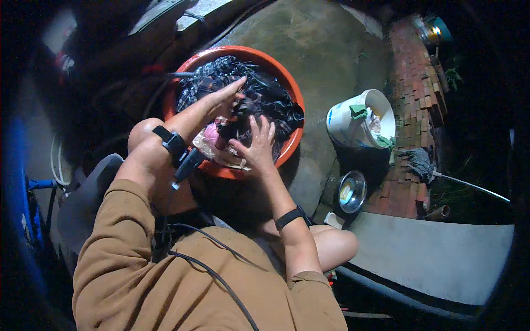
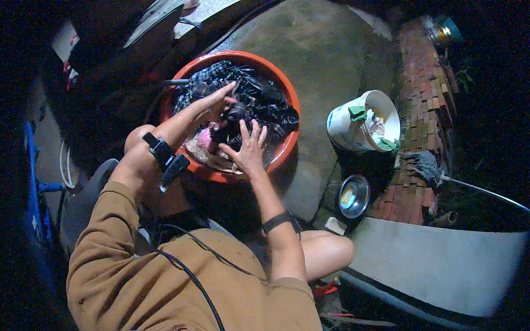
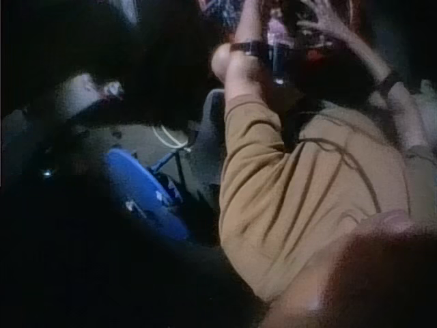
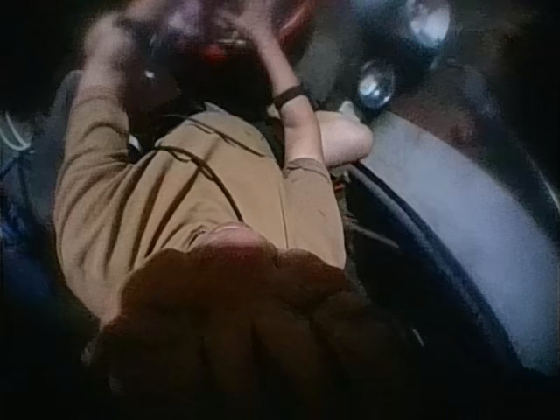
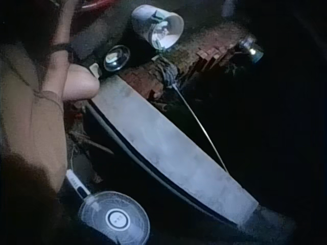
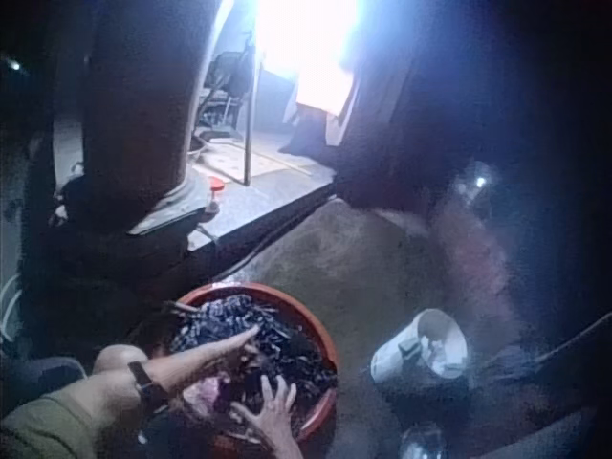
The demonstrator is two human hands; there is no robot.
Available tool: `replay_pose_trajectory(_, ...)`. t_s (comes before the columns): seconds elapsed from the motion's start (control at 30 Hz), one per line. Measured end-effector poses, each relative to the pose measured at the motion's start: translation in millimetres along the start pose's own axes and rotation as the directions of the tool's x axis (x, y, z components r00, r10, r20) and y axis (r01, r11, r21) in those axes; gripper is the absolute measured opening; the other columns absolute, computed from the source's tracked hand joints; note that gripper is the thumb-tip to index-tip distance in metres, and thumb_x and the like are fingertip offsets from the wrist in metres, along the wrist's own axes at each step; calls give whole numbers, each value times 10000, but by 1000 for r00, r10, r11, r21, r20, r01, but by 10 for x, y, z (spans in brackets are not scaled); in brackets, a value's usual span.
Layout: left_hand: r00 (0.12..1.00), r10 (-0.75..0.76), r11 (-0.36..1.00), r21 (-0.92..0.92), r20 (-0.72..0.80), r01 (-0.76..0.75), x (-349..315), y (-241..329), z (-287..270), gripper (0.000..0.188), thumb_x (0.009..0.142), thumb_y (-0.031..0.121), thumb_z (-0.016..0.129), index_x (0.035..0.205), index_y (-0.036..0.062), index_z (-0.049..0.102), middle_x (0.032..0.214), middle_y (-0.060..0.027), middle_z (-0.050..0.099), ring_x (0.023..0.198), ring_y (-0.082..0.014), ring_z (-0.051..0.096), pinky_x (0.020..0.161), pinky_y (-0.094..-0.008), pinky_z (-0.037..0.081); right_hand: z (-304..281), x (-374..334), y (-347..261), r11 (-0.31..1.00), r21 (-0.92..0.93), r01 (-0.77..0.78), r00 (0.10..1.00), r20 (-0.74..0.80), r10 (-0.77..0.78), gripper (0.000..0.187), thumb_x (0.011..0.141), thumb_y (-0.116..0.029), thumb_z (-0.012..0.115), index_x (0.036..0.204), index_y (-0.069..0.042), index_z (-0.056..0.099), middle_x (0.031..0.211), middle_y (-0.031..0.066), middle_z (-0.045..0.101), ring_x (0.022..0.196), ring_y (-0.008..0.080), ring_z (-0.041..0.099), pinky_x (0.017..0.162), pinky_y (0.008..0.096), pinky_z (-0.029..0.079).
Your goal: The person washes clothes by hand in a red basin filled with water. They repeatedly submerge, scrub, wring, and rinse various garments, including a plaid shirt and smaller items, then place them back into the basin.
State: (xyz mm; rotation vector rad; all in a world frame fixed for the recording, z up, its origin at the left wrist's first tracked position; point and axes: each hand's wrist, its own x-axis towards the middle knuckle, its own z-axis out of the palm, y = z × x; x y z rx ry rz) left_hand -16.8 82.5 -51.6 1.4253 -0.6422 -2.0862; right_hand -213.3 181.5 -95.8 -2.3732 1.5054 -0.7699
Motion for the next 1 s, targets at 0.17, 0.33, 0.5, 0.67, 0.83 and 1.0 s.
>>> replay_pose_trajectory(0.17, 956, 275, 961, -40, 100, -272, -402, 231, 12, 923, 784, 670, 598, 1487, 179, 257, 1536, -163, 225, 1337, -375, 323, 883, -601, 434, -296, 334, 209, 884, -434, -172, 967, 97, 236, 315, 782, -296, 703, 1030, -106, 662, 1212, 161, 482, 1187, 364, 452, 908, 546, 436)
replay_pose_trajectory(0.33, 918, 370, 284, 923, 146, -261, -262, -215, 14, 426, 788, 417, 663, 1050, 83, 698, 1000, -122, 695, 945, -220, 675, 733, -353, 546, -337, 573, 241, 630, -324, -706, 706, -244, 665, 308, 877, -277, 587, 1146, -127, 595, 1223, 162, 475, 1143, 375, 476, 903, 542, 453)
replay_pose_trajectory(0.5, 905, 360, 272, 954, -226, 130, -137, -997, 137, 433, 706, 237, 755, 1110, 95, 696, 1176, -40, 673, 1061, -268, 650, 809, -470, 543, -39, -168, 151, 791, -603, 99, 979, 202, 31, 625, 885, -352, 561, 1462, -312, 322, 1436, 102, 374, 1333, 347, 309, 1035, 624, 308)
replay_pose_trajectory(0.67, 959, 254, 1, 992, 121, -126, 106, -1056, -14, 339, 775, 247, 704, 1052, 52, 690, 1064, -107, 688, 984, -278, 650, 778, -482, 525, -91, -253, 383, 925, -368, -95, 826, 489, 279, 716, 885, -450, 577, 1491, -410, 197, 1572, 67, 173, 1430, 350, 177, 1056, 615, 295)
replay_pose_trajectory(0.83, 951, 1, -12, 951, 310, -310, 489, -1094, -200, 277, 756, 266, 705, 937, 57, 679, 916, -97, 694, 820, -258, 646, 697, -429, 525, -120, -174, 248, 865, -491, -102, 748, 536, 392, 758, 862, -441, 624, 1489, -414, 200, 1586, 87, 124, 1442, 358, 145, 1064, 615, 299)
replay_pose_trajectory(1.0, 959, 6, -1, 959, 282, -282, 575, -1199, -201, 282, 756, 265, 694, 934, 48, 664, 862, -113, 701, 748, -240, 660, 677, -388, 541, -169, -146, 92, 865, -485, -129, 741, 533, 409, 812, 832, -433, 663, 1495, -396, 195, 1586, 85, 103, 1438, 346, 148, 1069, 593, 316)
